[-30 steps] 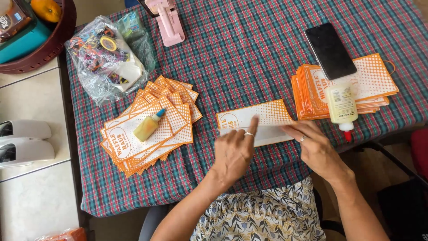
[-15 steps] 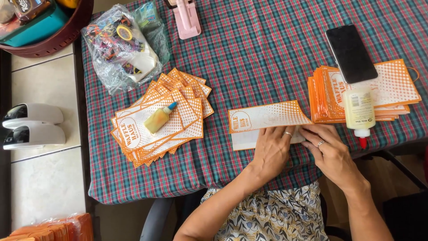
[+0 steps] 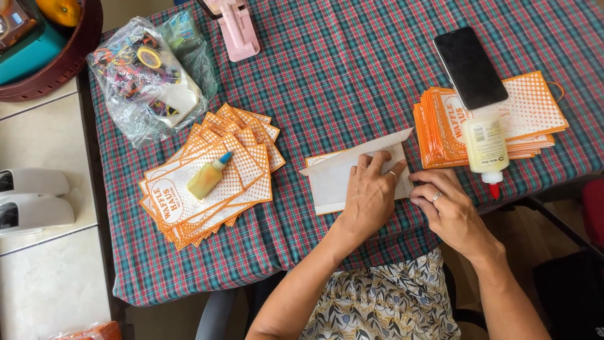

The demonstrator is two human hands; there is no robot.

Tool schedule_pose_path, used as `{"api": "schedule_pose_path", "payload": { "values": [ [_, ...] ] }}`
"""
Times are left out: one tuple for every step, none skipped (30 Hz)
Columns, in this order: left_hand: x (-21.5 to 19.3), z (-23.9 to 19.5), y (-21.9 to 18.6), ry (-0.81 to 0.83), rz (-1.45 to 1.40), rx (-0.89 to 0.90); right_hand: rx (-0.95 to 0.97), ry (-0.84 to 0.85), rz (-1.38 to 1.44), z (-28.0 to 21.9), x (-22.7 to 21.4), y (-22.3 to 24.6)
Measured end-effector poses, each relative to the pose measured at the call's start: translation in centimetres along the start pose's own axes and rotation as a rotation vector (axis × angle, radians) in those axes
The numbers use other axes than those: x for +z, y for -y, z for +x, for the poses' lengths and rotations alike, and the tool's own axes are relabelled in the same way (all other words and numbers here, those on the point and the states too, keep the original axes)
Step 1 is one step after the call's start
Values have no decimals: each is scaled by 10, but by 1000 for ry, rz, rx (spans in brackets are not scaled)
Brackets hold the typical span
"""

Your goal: Manually applying glue to paper templates and folding them to assemble bags at a workstation.

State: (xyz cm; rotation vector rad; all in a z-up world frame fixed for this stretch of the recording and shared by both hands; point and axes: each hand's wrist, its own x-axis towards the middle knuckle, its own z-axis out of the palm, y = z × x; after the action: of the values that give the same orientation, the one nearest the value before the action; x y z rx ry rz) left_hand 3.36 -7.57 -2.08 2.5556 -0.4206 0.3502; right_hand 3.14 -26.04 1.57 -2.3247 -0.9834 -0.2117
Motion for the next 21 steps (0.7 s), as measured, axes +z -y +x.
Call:
{"api": "schedule_pose_path", "payload": {
  "values": [
    [0,2,-1,1,-1,1,1,0,0,-2,0,-1],
    [0,3,-2,-7,-14,-14,-35,-16,13,-4,1,-2],
    [0,3,-3,-14,-28,-29,-72,-33,28,-5,2,-2],
    [1,3,-3,-13,-28,-30,-71,-32,28,-3,0,-1],
    [3,3,-2,7,-12,-34,-43,-42,89,-1,-3,1],
    [3,3,-2,26,5,-37,-15,-53,150,1,-5,2],
    [2,4,-2,28,5,-36,-13,-54,150,2,-8,3],
    [0,5,-2,104,28,-45,36,-70,129,4,-10,3],
    [-2,6,-2,181,52,-54,86,-86,107,6,-12,3],
    [-3,6,-2,182,51,-53,88,-86,106,7,-9,1],
    [-4,6,-2,201,55,-49,79,-125,78,8,-5,-1],
    [-5,6,-1,221,60,-46,71,-163,50,9,-1,-3],
    [-6,7,-2,223,60,-45,73,-164,50,7,0,-4],
    [-7,7,-2,222,40,-49,54,-154,34,6,1,-5],
    [-8,6,-2,221,21,-53,35,-145,18,6,3,-6],
    [-7,5,-1,226,21,-57,38,-143,23,4,0,-5],
    [-7,4,-1,215,20,-50,45,-88,45,2,-2,-4],
    [-6,6,0,200,19,-37,51,-38,60,2,-6,-5],
    [-7,5,0,198,20,-33,51,-41,57,0,-9,-7],
    [-8,6,0,212,20,-35,82,9,75,-1,-12,-10],
    [-9,6,-1,226,20,-37,114,58,93,-2,-15,-12]
  ]
}}
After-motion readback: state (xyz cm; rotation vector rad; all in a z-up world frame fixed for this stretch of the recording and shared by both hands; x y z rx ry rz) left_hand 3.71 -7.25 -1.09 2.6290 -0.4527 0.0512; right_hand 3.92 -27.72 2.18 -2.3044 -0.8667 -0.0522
